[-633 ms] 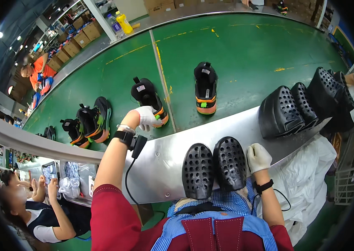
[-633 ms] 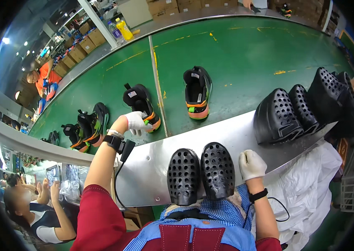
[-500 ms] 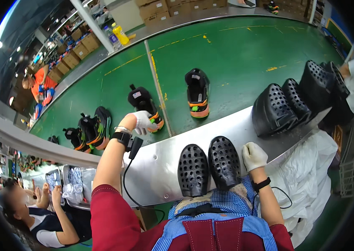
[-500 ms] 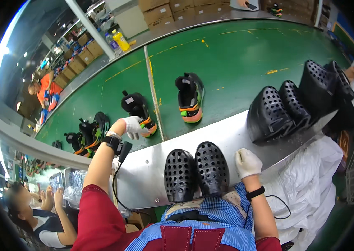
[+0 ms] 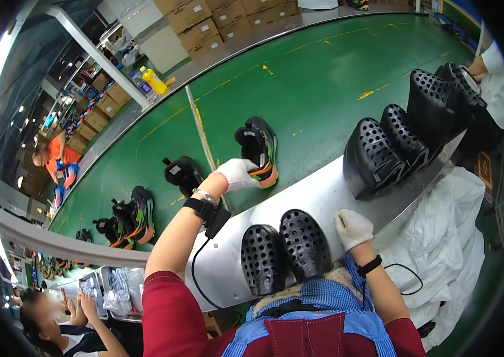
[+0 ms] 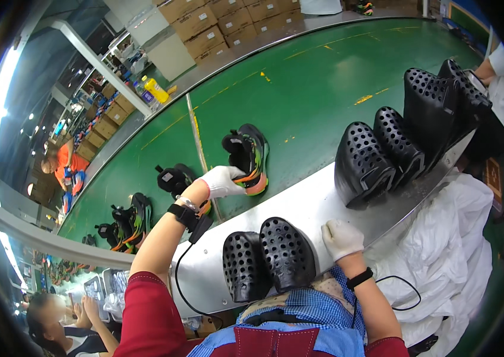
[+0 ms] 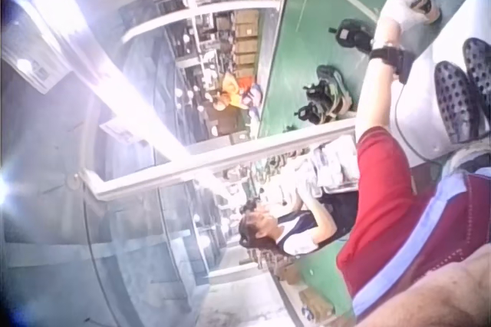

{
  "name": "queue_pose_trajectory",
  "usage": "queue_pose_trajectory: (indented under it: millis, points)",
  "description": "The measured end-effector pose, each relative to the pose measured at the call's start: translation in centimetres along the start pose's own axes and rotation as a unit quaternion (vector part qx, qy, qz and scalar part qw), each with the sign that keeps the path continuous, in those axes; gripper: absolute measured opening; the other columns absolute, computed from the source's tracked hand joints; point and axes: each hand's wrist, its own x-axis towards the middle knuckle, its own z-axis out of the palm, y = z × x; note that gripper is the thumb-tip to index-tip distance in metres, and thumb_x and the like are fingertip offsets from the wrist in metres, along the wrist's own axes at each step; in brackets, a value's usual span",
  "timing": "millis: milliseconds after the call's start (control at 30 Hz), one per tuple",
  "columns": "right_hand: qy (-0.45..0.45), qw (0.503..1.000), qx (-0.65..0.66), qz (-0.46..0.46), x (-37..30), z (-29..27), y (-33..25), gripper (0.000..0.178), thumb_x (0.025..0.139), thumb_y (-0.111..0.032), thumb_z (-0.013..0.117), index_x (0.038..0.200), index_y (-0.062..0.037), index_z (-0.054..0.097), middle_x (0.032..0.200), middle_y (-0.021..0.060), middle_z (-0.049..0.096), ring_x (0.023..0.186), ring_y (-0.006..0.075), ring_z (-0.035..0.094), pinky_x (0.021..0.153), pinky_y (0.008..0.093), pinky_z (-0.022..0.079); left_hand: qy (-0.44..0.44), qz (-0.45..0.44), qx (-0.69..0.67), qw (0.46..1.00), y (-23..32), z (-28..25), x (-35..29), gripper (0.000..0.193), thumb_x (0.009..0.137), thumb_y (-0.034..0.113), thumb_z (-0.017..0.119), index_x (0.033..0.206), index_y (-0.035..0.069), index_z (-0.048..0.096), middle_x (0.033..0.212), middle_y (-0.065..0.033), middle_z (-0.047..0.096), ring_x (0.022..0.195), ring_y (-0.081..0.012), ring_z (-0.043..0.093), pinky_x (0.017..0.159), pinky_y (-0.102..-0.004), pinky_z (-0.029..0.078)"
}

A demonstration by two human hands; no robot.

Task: Attaching plastic components to sneaker uppers on a production line.

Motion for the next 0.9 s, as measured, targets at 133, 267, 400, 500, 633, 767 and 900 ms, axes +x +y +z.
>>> queue_pose_trajectory:
  millis: [133, 267, 400, 500, 633, 767, 900]
  points:
    - [0.001, 1.0, 0.004, 0.0, -0.1, 0.1, 0.0, 0.024, 0.088, -0.027, 0.058, 0.073, -0.0092, 0.063, 0.074, 0.0129, 0.064, 0.07, 0.0338, 0.063, 0.062, 0.0443, 0.05, -0.164, -0.121, -0.073, 0.976, 0.8, 0.4, 2.9, 0.052, 0.077, 0.035, 0.073, 0.116, 0.001, 0.067, 0.087, -0.0105, 0.071, 0.074, -0.0192, 0.069, 0.066, -0.0302, 0.058]
    - [0.002, 1.0, -0.011, 0.005, 0.1, -0.2, 0.0, 0.024, 0.088, -0.027, 0.058, 0.073, -0.0089, 0.063, 0.072, 0.0128, 0.063, 0.069, 0.0331, 0.063, 0.061, 0.0441, 0.049, -0.164, -0.14, -0.103, 0.971, 0.1, -0.4, 3.3, 0.062, 0.076, 0.035, 0.076, 0.121, -0.005, 0.061, 0.09, -0.0137, 0.072, 0.079, -0.0211, 0.071, 0.066, -0.0331, 0.059]
    - [0.006, 1.0, 0.015, -0.002, 0.7, -0.1, -0.3, 0.025, 0.089, -0.026, 0.057, 0.073, -0.0085, 0.062, 0.072, 0.0138, 0.063, 0.069, 0.0339, 0.063, 0.062, 0.0449, 0.049, -0.126, -0.15, -0.123, 0.973, -0.3, -0.1, 2.5, 0.052, 0.073, 0.034, 0.077, 0.109, -0.002, 0.068, 0.084, -0.0114, 0.071, 0.077, -0.0209, 0.07, 0.067, -0.0347, 0.06]
    - [-0.038, 0.999, 0.017, 0.017, 0.8, -0.2, -0.2, 0.027, 0.09, -0.029, 0.054, 0.075, -0.0082, 0.063, 0.076, 0.0152, 0.064, 0.073, 0.0355, 0.063, 0.064, 0.0467, 0.049, -0.094, -0.144, -0.135, 0.976, -0.5, 0.7, 2.0, 0.05, 0.073, 0.035, 0.077, 0.106, -0.001, 0.069, 0.082, -0.0102, 0.071, 0.074, -0.0197, 0.069, 0.064, -0.0332, 0.059]
    - [-0.059, 0.998, 0.009, 0.031, 0.7, -1.2, 0.1, 0.025, 0.09, -0.029, 0.054, 0.08, -0.0098, 0.066, 0.078, 0.0155, 0.065, 0.076, 0.0346, 0.064, 0.066, 0.045, 0.05, -0.059, -0.148, -0.151, 0.976, 0.0, 1.1, 0.8, 0.047, 0.074, 0.037, 0.077, 0.101, -0.001, 0.069, 0.079, -0.0102, 0.07, 0.065, -0.0196, 0.069, 0.061, -0.0319, 0.059]
    - [-0.034, 0.998, 0.051, 0.02, 0.9, -6.9, -1.2, 0.019, 0.091, -0.025, 0.055, 0.088, -0.0112, 0.067, 0.084, 0.0135, 0.067, 0.081, 0.0315, 0.066, 0.07, 0.0405, 0.052, -0.054, -0.143, -0.18, 0.972, 0.2, 1.3, -1.4, 0.045, 0.074, 0.038, 0.075, 0.095, -0.001, 0.068, 0.076, -0.0103, 0.069, 0.061, -0.0209, 0.069, 0.059, -0.0313, 0.058]
    - [0.095, 0.992, 0.082, -0.031, 1.8, -13.3, -3.6, 0.012, 0.088, -0.016, 0.06, 0.091, -0.0092, 0.069, 0.085, 0.0108, 0.067, 0.081, 0.0291, 0.066, 0.072, 0.0362, 0.053, -0.028, -0.128, -0.184, 0.974, -0.1, 2.5, -2.8, 0.047, 0.074, 0.041, 0.074, 0.097, 0.0, 0.069, 0.074, -0.0099, 0.068, 0.061, -0.0192, 0.069, 0.06, -0.0297, 0.057]
